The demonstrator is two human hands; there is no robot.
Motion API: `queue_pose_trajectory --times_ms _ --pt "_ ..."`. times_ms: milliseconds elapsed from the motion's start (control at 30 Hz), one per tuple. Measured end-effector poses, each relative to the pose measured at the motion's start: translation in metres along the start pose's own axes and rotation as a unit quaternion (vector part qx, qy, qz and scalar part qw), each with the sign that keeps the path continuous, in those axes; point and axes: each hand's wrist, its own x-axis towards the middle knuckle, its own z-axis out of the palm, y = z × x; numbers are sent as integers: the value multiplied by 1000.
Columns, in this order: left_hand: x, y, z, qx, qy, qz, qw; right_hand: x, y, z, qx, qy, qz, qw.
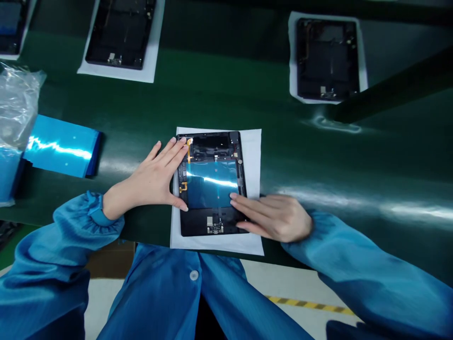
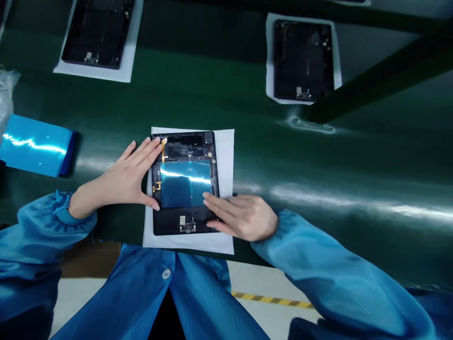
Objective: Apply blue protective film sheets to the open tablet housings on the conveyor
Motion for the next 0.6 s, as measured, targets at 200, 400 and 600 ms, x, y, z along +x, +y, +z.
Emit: queue_pose_trajectory --times_ms 200,400,600 --pt "-2 0 0 11 -2 0 1000 17 29 5 21 -29 24 999" --pt "0 0 0 1 9 4 1000 47 33 6 -2 -33 77 996" --pt "3 1 1 0 -5 -6 1000 64 -28 19 4 9 -63 998"
